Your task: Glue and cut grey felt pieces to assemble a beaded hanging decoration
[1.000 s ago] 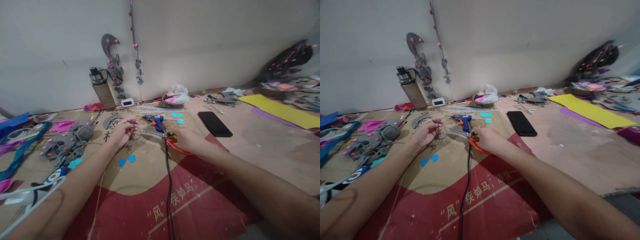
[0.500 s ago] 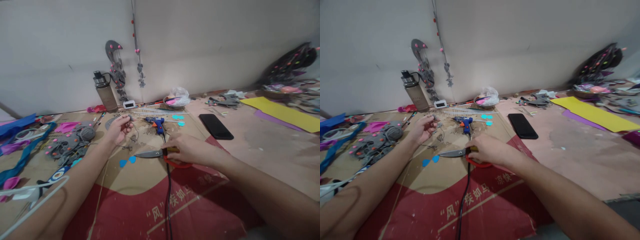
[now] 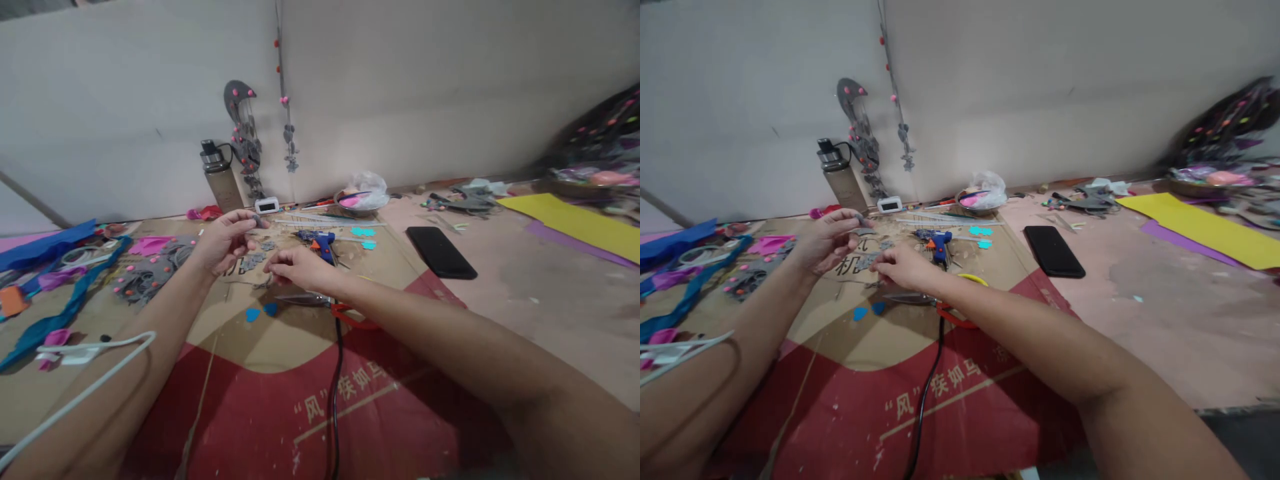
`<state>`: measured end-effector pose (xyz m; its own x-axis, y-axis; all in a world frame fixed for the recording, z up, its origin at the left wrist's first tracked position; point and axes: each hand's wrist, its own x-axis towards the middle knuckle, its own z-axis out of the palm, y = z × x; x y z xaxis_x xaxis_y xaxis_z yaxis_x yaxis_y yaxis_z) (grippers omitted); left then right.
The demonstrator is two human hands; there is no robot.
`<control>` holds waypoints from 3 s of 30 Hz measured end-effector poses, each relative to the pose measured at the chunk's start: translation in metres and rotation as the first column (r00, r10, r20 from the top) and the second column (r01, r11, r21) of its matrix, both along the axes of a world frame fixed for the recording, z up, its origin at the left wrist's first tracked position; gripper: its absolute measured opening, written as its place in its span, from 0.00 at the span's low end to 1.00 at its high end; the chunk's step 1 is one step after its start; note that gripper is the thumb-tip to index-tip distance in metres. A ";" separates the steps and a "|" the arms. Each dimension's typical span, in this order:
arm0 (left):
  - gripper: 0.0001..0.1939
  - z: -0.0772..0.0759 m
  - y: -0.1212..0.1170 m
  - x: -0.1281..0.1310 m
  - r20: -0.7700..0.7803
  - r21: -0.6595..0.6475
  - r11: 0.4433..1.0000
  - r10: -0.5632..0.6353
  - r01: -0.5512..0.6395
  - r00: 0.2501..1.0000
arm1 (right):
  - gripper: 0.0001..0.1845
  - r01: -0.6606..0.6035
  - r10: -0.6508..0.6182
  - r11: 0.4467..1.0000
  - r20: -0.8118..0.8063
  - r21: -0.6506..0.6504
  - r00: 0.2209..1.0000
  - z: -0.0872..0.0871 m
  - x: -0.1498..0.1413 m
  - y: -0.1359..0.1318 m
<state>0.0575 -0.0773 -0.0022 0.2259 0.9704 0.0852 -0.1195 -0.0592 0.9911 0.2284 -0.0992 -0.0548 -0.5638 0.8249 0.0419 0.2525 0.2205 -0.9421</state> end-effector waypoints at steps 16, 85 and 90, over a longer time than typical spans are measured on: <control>0.09 -0.070 0.043 -0.056 0.312 -0.069 0.918 0.393 -0.392 0.865 | 0.17 -0.462 0.266 0.752 0.425 0.470 0.865 0.046 0.021 -0.076; 0.19 -0.089 0.023 -0.048 -0.181 0.221 0.930 0.335 -0.294 0.925 | 0.13 0.064 -0.444 0.815 0.549 0.576 0.709 -0.036 -0.035 0.057; 0.21 -0.090 0.023 -0.045 -0.147 0.207 0.939 0.308 -0.275 0.940 | 0.14 0.052 -0.432 0.834 0.591 0.549 0.681 -0.034 -0.037 0.056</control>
<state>0.0123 -0.0547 -0.0919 -0.0370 0.9675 0.2503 0.1042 -0.2453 0.9638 0.1916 -0.0436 -0.0887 -0.3715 0.9171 0.1444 0.8715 0.3981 -0.2865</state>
